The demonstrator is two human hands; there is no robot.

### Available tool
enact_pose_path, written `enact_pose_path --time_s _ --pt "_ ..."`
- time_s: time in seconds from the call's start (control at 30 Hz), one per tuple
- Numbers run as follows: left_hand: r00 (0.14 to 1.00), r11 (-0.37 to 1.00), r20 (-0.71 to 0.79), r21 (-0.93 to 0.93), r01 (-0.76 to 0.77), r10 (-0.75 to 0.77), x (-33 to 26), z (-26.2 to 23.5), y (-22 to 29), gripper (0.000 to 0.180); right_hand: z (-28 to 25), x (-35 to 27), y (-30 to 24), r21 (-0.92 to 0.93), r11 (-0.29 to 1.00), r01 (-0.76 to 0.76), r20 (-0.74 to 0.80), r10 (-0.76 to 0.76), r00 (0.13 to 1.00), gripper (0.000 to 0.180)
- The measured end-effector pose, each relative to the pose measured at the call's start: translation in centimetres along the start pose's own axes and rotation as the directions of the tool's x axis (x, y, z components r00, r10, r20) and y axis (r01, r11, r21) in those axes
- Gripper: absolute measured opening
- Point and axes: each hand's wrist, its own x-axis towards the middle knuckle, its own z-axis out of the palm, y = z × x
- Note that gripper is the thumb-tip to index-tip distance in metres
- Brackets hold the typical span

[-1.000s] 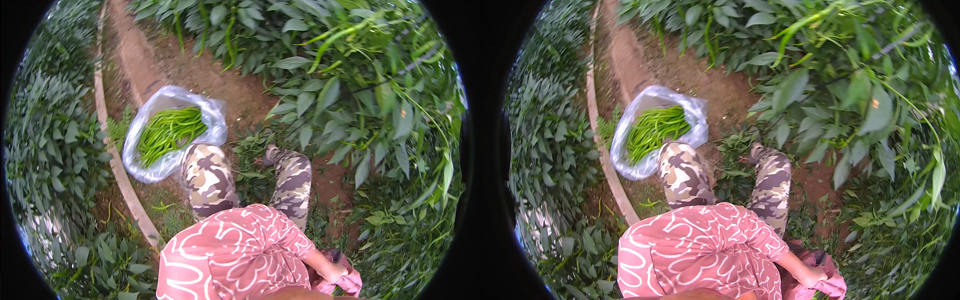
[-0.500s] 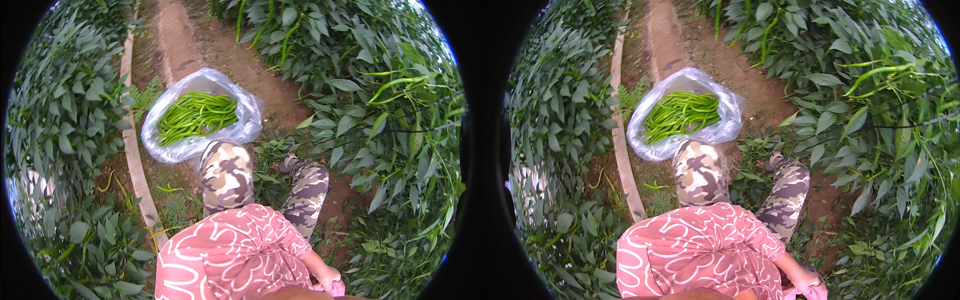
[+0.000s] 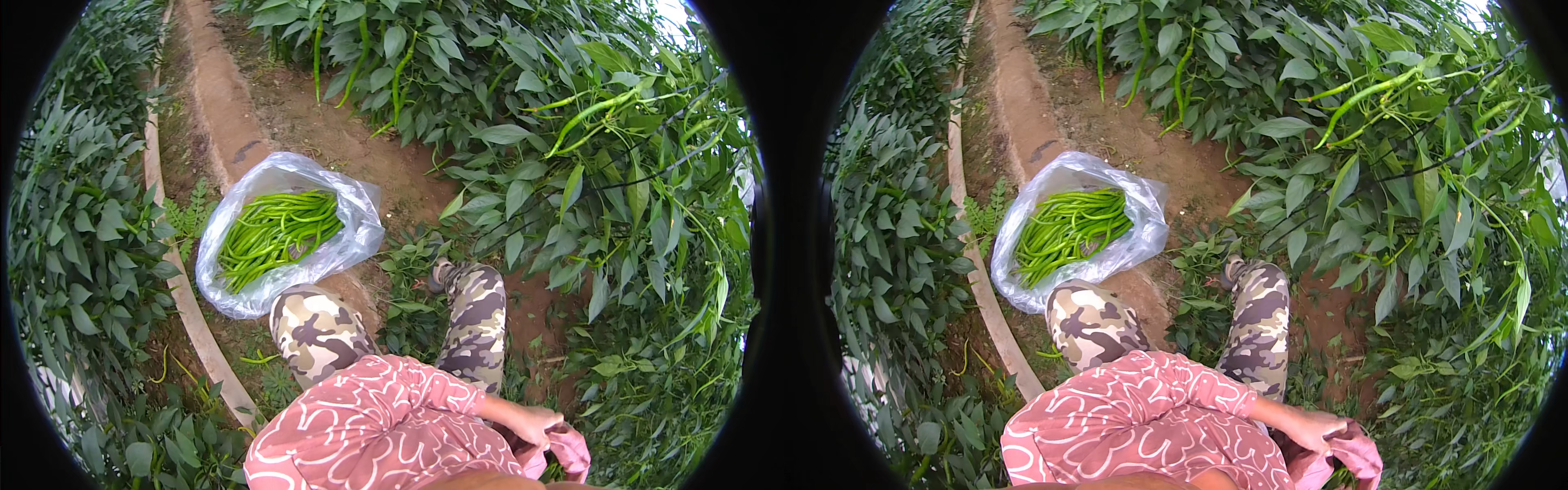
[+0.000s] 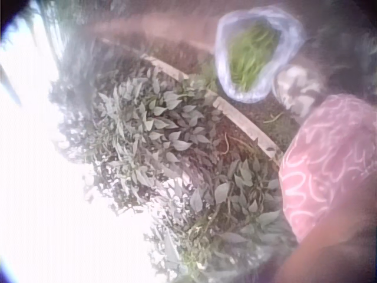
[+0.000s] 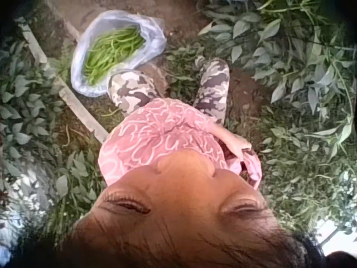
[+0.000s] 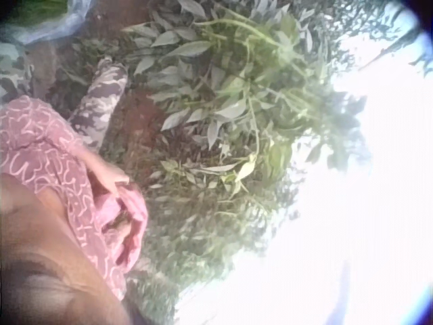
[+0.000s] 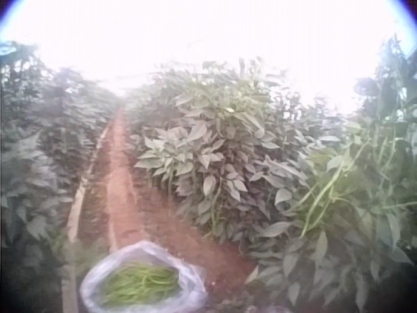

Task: The person picks green peppers from plants by hand and places them into a plastic bag. The person repeatedly reaches into the foliage, detaches peppers, and transfers them into the bag.

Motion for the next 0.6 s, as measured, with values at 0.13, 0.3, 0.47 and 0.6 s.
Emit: enact_pose_path --time_s 0.13,0.3,0.47,0.6 --pt "0.971 0.986 -0.222 -0.119 -0.115 0.086 -1.2 -3.6 1.4 0.046 -1.5 -1.8 1.3 -0.109 0.993 -0.033 0.043 0.038 0.998 0.015" --pt "0.806 0.983 -0.571 0.010 -0.186 0.158 -3.8 -12.8 5.5 0.029 -6.8 -5.1 -3.7 -0.449 0.892 -0.053 0.161 0.139 0.977 0.014" --pt "0.383 0.932 -0.897 0.080 -0.353 0.222 -10.0 -22.0 7.8 0.025 -15.2 -9.2 -20.4 -0.415 0.826 0.381 0.140 -0.355 0.924 0.013" --pt "-0.120 0.793 -0.984 0.175 -0.583 0.129 -18.3 -28.7 5.4 0.025 -13.4 -12.2 -37.1 0.207 0.429 0.879 0.097 -0.903 0.418 0.009"
